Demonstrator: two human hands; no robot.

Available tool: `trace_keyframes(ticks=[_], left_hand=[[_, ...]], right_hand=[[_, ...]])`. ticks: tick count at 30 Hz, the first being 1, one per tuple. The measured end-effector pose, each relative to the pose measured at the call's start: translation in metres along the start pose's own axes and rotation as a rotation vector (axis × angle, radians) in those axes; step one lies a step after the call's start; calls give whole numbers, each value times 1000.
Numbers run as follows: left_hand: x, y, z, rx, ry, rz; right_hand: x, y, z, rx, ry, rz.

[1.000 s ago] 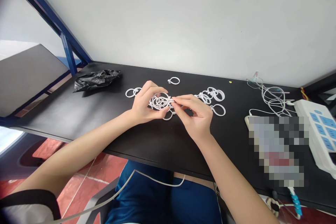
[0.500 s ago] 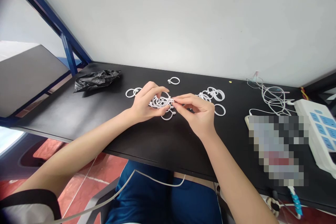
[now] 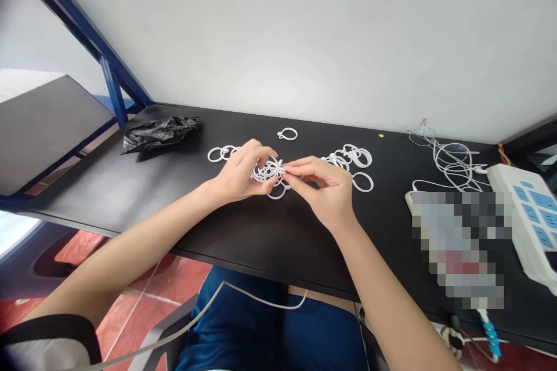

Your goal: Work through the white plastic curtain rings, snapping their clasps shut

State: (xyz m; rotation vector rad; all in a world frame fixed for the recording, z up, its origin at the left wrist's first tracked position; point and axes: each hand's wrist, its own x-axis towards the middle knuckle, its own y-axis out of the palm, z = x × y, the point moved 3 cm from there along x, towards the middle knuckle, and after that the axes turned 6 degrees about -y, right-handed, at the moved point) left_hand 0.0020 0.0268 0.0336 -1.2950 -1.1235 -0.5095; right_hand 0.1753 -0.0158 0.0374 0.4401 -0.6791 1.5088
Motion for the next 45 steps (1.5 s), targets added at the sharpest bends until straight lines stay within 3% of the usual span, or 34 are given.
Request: trace_keyframes(ticks=[22, 45], left_hand=[[2, -1, -3, 14, 41, 73], [1, 0, 0, -18, 6, 91]], right_hand=[[1, -5, 3, -109, -93, 45], [0, -2, 3, -94, -32, 20]])
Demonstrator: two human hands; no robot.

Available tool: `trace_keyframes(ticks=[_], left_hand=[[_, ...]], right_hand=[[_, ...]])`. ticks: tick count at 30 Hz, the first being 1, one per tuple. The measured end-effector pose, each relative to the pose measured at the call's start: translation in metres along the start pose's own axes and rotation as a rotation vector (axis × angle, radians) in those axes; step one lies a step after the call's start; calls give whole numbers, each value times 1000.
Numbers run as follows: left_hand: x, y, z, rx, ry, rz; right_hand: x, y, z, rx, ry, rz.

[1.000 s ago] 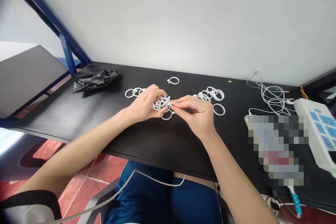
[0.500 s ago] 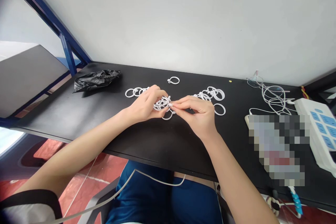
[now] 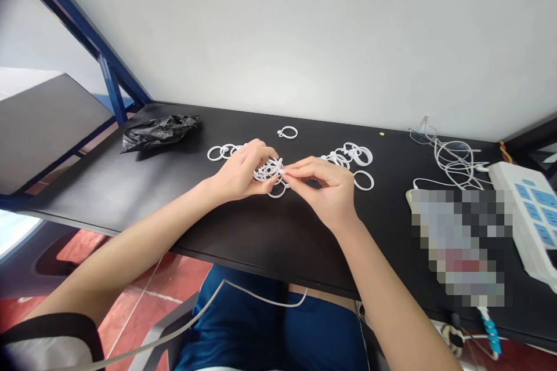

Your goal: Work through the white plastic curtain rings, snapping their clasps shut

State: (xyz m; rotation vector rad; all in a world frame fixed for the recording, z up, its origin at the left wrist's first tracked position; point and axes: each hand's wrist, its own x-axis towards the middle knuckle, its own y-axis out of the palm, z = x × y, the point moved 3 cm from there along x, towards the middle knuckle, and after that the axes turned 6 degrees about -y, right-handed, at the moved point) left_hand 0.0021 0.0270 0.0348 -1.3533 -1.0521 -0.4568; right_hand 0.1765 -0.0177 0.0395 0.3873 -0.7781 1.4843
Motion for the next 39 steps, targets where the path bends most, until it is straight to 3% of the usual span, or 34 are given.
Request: trace_keyframes(ticks=[18, 25, 28, 32, 39], left_hand=[[0, 0, 1, 50, -24, 24], [-1, 1, 1, 122, -45, 1], [-2, 2, 2, 172, -83, -30], [-4, 4, 5, 251, -192, 8], [-10, 13, 16, 436, -390, 200]], right_hand=[[-1, 2, -2, 25, 21, 12], [-1, 4, -3, -12, 104, 19], [-1, 4, -6, -61, 174, 23], [-3, 2, -19, -209, 339, 127], [-2, -7, -28, -550, 412, 223]])
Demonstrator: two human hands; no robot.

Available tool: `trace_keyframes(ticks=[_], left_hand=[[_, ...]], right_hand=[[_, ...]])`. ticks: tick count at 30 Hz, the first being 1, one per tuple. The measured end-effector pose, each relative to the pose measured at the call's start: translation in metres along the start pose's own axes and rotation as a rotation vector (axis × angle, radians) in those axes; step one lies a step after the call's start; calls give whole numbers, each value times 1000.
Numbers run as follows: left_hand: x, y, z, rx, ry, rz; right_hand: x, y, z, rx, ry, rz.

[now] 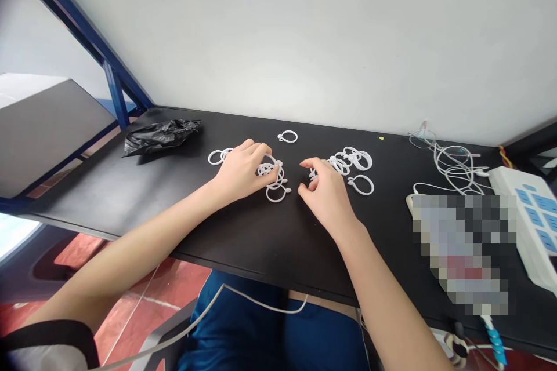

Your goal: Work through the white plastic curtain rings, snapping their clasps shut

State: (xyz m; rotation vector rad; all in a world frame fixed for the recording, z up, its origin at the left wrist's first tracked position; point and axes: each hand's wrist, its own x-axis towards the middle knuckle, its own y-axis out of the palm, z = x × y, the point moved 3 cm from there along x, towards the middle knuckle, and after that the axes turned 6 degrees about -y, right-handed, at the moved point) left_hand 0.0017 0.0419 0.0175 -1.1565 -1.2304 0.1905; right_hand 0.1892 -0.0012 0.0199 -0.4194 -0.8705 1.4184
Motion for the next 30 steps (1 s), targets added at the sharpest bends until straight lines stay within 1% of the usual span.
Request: trace_keyframes(ticks=[3, 6, 11, 14, 17, 26, 30], left_hand=[[-2, 6, 2, 40, -27, 102], [-2, 8, 2, 66, -42, 164], [-1, 5, 0, 104, -96, 309], [0, 2, -1, 119, -120, 388], [-1, 2, -1, 115, -134, 414], [0, 2, -1, 113, -140, 428], [0, 2, -2, 109, -131, 428]], right_hand=[[-1, 0, -3, -72, 49, 25], [-2, 2, -8, -144, 77, 55], [0, -1, -19, -228, 114, 37], [2, -5, -22, -239, 155, 52], [3, -5, -19, -226, 174, 69], [2, -2, -15, -253, 171, 89], [2, -3, -14, -232, 162, 66]])
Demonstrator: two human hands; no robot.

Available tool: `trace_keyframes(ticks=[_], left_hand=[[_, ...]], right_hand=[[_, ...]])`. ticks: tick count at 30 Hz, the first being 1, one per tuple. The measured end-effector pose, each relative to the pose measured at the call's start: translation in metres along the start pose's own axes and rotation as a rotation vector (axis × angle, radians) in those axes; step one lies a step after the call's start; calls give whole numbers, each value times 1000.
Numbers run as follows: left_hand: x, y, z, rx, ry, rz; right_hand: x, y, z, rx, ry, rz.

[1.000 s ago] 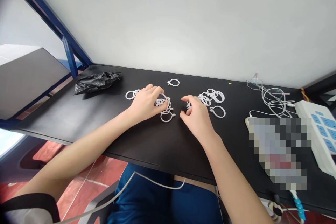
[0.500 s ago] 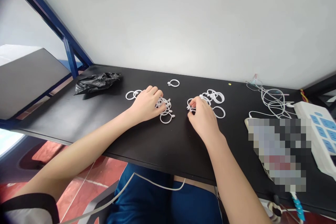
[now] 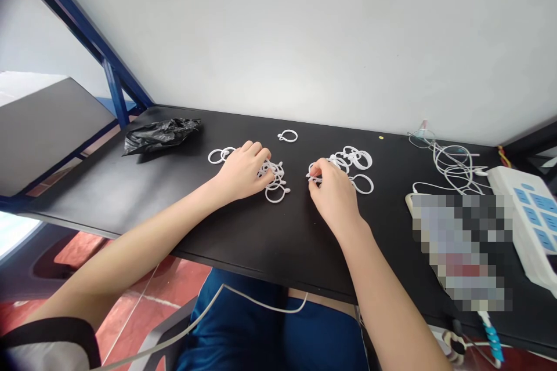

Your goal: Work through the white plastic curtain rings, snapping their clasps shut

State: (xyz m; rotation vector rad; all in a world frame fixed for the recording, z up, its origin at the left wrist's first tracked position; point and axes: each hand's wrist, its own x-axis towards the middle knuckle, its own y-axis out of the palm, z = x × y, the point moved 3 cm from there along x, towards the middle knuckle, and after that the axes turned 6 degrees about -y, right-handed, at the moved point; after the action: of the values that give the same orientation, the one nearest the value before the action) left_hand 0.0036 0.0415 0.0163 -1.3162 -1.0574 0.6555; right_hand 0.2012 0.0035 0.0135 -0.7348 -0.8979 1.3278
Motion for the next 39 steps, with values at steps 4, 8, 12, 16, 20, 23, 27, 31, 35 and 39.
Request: trace_keyframes(ticks=[4, 8, 12, 16, 20, 23, 27, 31, 35, 39], left_hand=[[0, 1, 0, 10, -4, 18], [0, 1, 0, 20, -8, 24], [-1, 0, 0, 9, 0, 24], [-1, -1, 0, -3, -11, 36], [-1, -1, 0, 9, -12, 47], [-1, 0, 0, 17, -12, 54], [-2, -1, 0, -14, -7, 33], [-2, -1, -1, -63, 15, 14], [-2, -1, -2, -80, 20, 5], [-2, 0, -3, -85, 31, 6]], right_hand=[[-1, 0, 0, 12, -8, -8], [-1, 0, -1, -48, -5, -6], [-1, 1, -1, -74, 8, 2], [-1, 0, 1, -68, 15, 7], [-2, 0, 4, -62, 13, -4], [-2, 1, 3, -58, 8, 4], [-2, 3, 1, -55, -5, 13], [-2, 2, 2, -22, -36, -27], [-3, -2, 7, 50, -39, -84], [-3, -4, 10, 109, -31, -94]])
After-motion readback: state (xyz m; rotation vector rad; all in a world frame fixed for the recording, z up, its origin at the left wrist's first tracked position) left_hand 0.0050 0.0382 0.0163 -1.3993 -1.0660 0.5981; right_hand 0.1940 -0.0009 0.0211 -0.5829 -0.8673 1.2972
